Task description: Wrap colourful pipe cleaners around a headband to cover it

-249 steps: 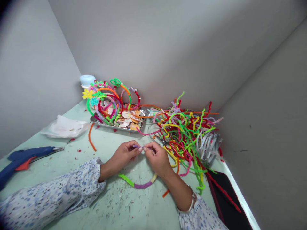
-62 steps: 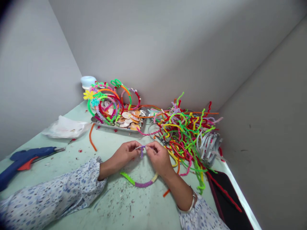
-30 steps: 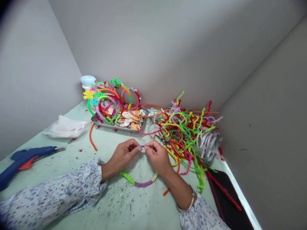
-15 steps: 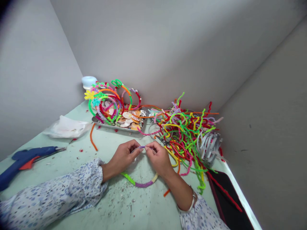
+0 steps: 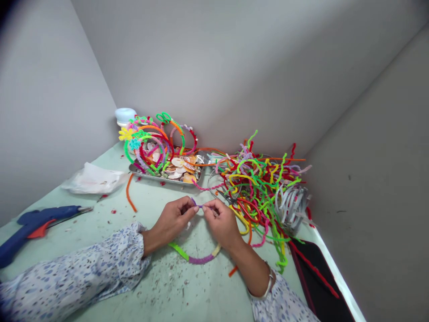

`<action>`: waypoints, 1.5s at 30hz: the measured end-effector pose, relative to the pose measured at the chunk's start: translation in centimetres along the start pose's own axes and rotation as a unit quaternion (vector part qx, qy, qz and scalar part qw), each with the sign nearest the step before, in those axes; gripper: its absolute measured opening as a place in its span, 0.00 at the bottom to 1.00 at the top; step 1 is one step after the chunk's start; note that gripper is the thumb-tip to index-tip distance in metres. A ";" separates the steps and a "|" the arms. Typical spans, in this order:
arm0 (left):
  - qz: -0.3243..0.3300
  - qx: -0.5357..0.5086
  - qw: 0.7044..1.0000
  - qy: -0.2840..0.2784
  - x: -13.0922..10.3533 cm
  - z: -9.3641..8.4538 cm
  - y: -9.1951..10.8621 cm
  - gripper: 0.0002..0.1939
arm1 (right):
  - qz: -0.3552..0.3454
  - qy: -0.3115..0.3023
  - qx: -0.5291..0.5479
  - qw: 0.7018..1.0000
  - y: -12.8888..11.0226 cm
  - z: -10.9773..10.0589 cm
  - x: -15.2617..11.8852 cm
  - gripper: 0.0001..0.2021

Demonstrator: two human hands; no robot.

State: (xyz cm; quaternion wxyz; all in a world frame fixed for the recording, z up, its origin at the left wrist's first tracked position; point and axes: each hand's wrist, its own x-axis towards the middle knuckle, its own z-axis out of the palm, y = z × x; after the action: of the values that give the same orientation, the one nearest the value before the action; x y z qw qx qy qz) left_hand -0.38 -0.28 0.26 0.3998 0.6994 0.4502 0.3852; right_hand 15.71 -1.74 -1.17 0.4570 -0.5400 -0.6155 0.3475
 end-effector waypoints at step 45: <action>-0.163 -0.167 0.971 -0.060 1.1 -0.5 0.2 0.09 | -0.008 -0.003 -0.020 1.000 -0.3 0.0 -0.1 0.09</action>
State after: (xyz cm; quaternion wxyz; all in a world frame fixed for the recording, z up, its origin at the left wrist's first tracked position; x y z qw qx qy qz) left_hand -0.45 0.82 0.89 0.5943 0.5617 0.4629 0.3420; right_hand 15.62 -1.91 -0.90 0.4466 -0.5429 -0.6285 0.3329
